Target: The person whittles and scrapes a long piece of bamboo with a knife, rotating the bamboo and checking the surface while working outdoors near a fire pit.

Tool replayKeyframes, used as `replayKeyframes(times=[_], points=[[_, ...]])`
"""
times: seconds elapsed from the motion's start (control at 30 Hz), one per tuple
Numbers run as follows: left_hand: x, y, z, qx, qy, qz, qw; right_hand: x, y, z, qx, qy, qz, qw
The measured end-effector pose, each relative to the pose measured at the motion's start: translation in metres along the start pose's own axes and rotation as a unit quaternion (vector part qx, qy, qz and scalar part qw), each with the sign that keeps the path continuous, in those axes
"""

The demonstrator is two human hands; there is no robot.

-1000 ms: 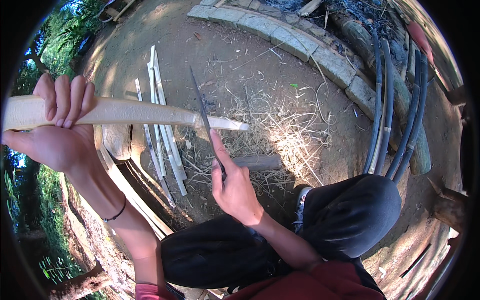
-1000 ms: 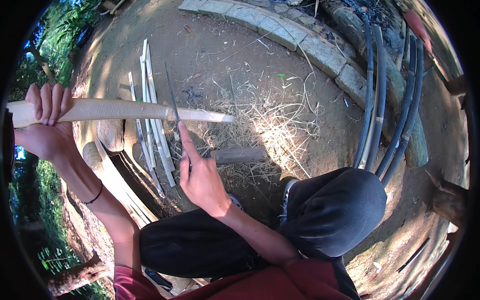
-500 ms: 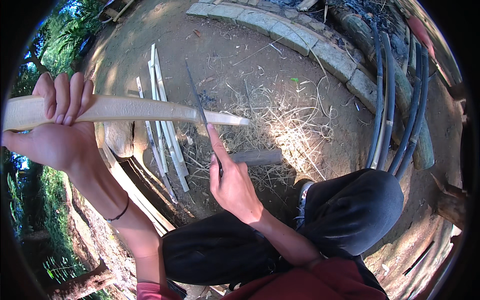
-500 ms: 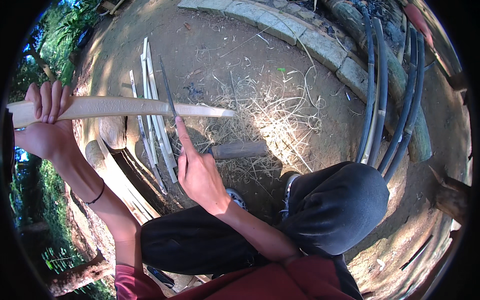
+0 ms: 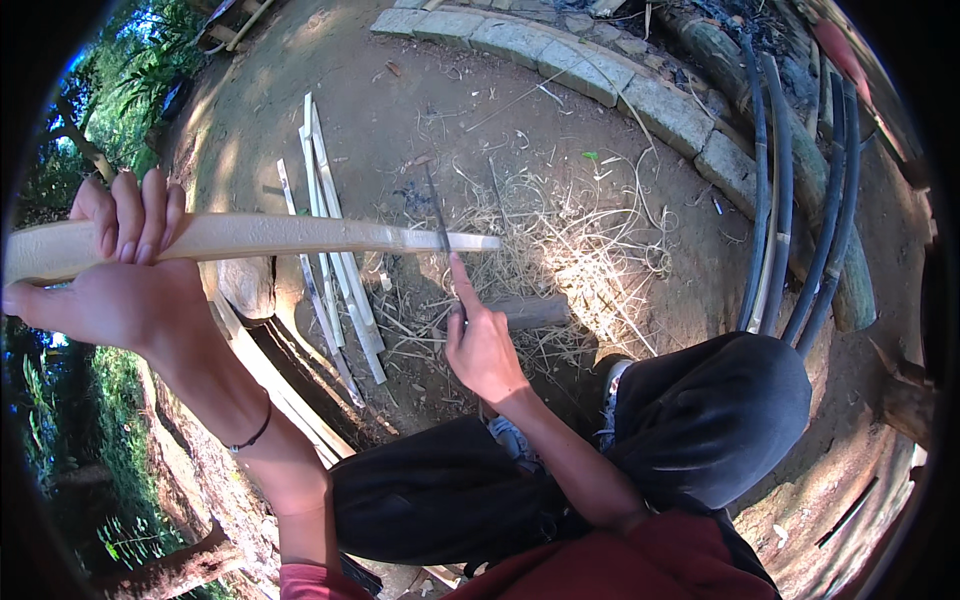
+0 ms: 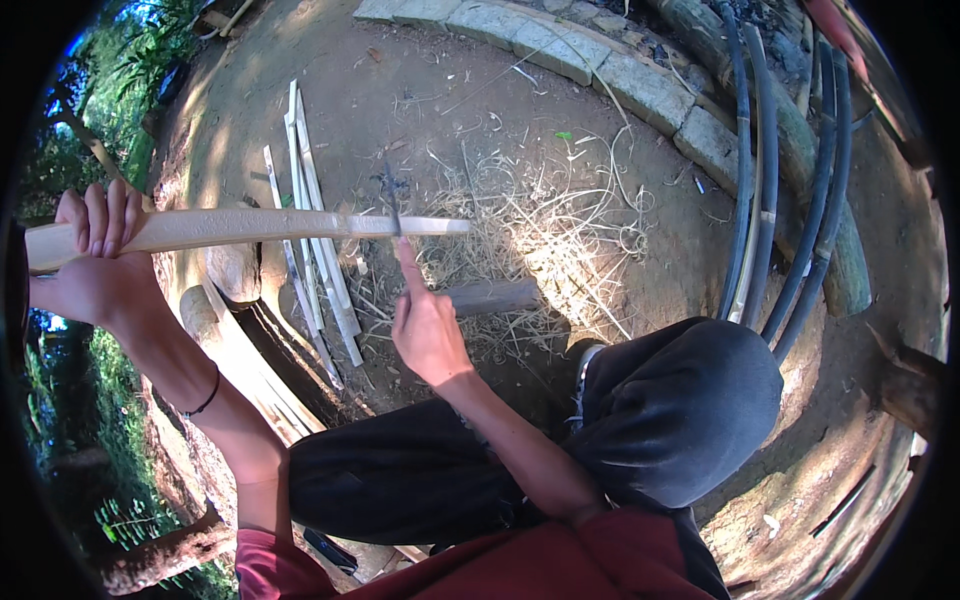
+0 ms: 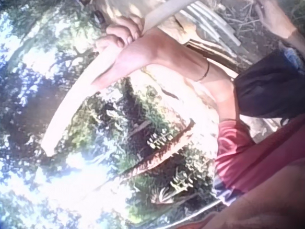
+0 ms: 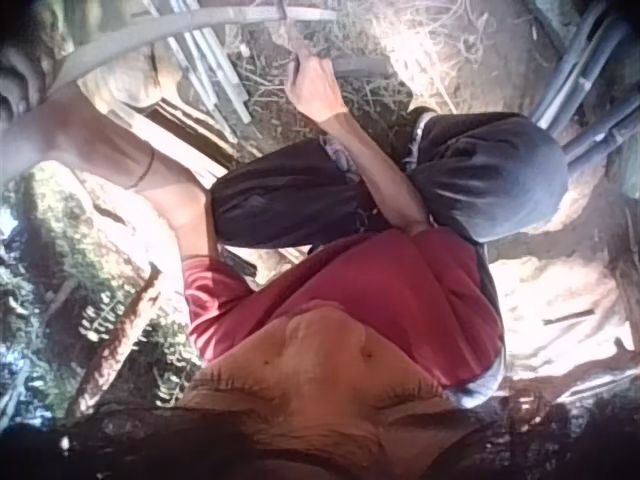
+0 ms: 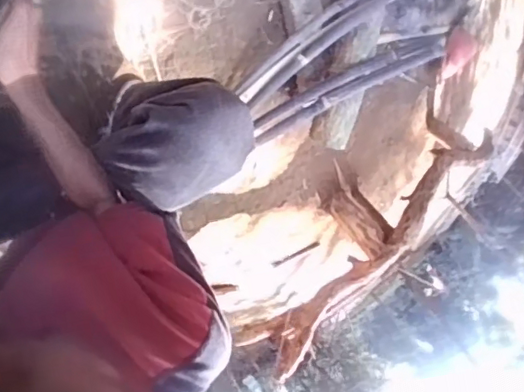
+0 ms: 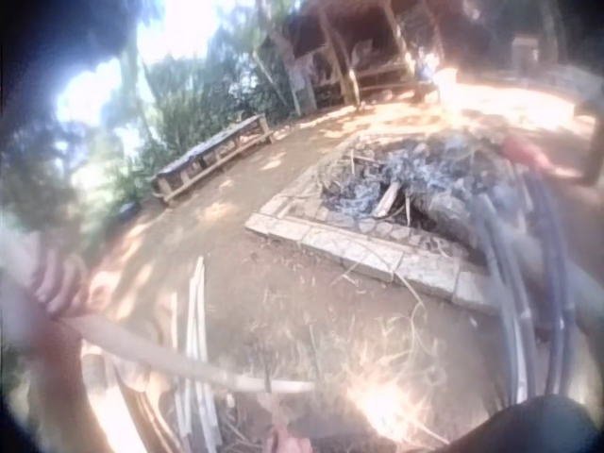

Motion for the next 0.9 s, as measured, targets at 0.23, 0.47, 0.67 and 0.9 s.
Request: replayKeyframes(times=[0.23, 0.47, 0.67, 0.9], points=[[0.022, -0.010, 0.012, 0.025, -0.027, -0.017, 0.999, 0.008, -0.059, -0.010, 0.067, -0.037, 0.041, 0.996], [0.022, -0.013, 0.022, 0.020, -0.074, -0.098, 0.992, -0.004, 0.007, 0.005, -0.021, -0.019, 0.050, 0.998], [0.015, -0.009, 0.010, 0.002, 0.024, 0.038, 0.999, 0.001, -0.038, -0.010, 0.005, -0.045, 0.072, 0.996], [0.016, -0.012, 0.019, 0.022, -0.103, -0.111, 0.988, -0.001, 0.011, 0.011, -0.104, -0.047, 0.024, 0.993]])
Point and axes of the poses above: each hand's wrist, its own z-axis towards the middle knuckle, its own x-axis out of the back of the hand, y = z × x, the point moved 6 cm from there along z, towards the middle knuckle, and after that the axes turned 4 degrees about -x, right-handed, at the moved point
